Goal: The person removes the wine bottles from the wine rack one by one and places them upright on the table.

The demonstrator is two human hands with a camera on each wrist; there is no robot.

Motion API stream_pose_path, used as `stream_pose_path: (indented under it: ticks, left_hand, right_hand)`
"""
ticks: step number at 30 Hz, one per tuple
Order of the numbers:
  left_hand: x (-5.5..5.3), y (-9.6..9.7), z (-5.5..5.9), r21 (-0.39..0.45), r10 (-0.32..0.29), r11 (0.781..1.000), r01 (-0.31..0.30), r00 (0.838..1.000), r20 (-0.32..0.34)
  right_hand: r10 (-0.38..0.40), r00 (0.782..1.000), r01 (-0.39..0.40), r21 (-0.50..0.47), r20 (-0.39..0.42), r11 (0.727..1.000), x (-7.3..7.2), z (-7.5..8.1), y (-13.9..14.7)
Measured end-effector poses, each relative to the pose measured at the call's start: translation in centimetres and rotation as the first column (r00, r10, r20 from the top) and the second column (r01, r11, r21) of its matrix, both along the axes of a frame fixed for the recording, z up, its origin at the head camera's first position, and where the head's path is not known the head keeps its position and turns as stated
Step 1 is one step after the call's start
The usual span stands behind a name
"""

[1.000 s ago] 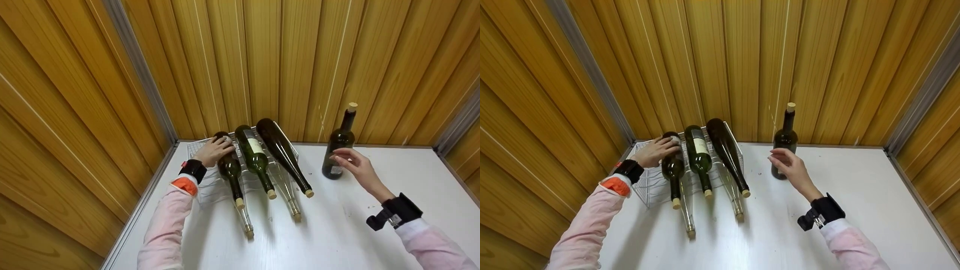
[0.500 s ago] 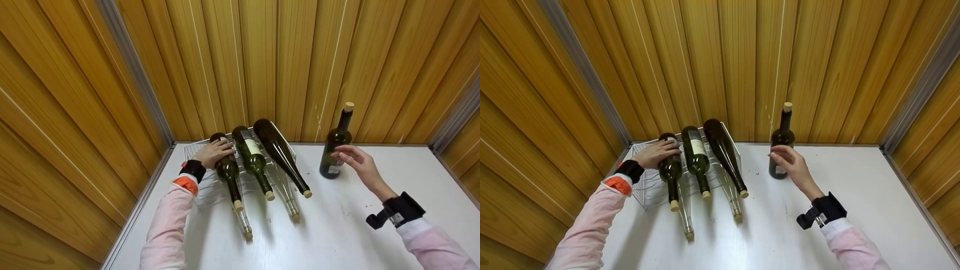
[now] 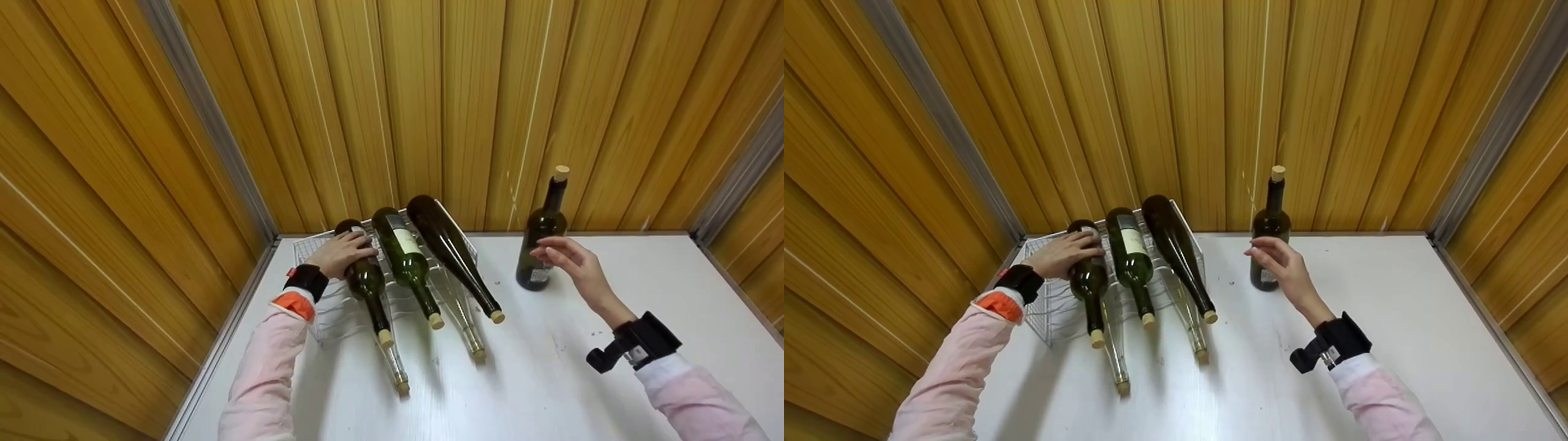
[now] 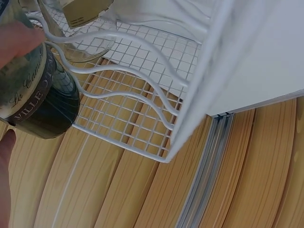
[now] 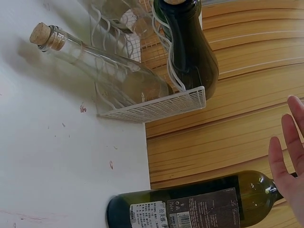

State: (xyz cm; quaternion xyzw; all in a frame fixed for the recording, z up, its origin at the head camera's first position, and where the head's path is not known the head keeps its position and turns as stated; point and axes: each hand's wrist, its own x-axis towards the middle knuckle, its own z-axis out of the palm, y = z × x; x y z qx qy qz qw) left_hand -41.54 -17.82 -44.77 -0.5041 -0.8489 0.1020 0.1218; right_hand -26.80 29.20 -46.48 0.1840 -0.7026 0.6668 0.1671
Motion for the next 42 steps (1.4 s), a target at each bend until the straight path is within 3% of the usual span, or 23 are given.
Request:
stream_pose_path:
  ticks: [9, 17, 20, 25, 32, 35, 42]
  left_hand:
    - [0.3, -0.3, 1.0, 0.083, -0.008, 0.997, 0.005, 0.999, 0.032]
    - [0.9, -0.6, 3.3, 0.178, 0.103, 0.977, -0.115, 0.992, 0.073]
    - [1.0, -0.3, 4.0, 0.233, 0.116, 0.963, -0.133, 0.989, 0.088]
    - [1.4, 0.9, 5.1, 0.324, 0.107, 0.935, -0.142, 0.987, 0.123]
    - [2.4, 3.2, 6.7, 0.455, 0.078, 0.877, -0.156, 0.979, 0.186]
    - [3.1, 4.3, 7.4, 0.48, 0.058, 0.861, -0.168, 0.97, 0.236]
    - [4.5, 7.1, 8.5, 0.484, 0.104, 0.843, -0.234, 0.954, 0.281]
  right_hand:
    - [-0.018, 0.999, 0.019, -0.03, 0.029, 0.999, 0.1, 0.2, 0.1]
    - [-0.003, 0.998, 0.009, -0.1, 0.065, 0.995, -0.2, 0.1, -0.1]
    - [0.029, 0.996, -0.017, -0.143, 0.082, 0.99, -0.1, 0.0, -0.2]
    - [0.088, 0.99, -0.067, -0.19, 0.106, 0.979, 0.0, -0.4, -0.4]
    - [0.104, 0.985, -0.063, -0.273, 0.138, 0.96, -0.1, -0.4, -0.6]
    - [0.129, 0.983, -0.084, -0.303, 0.13, 0.949, -0.2, -0.4, -0.6]
    - [0.163, 0.983, -0.129, -0.309, 0.085, 0.942, -0.4, 0.0, -0.9]
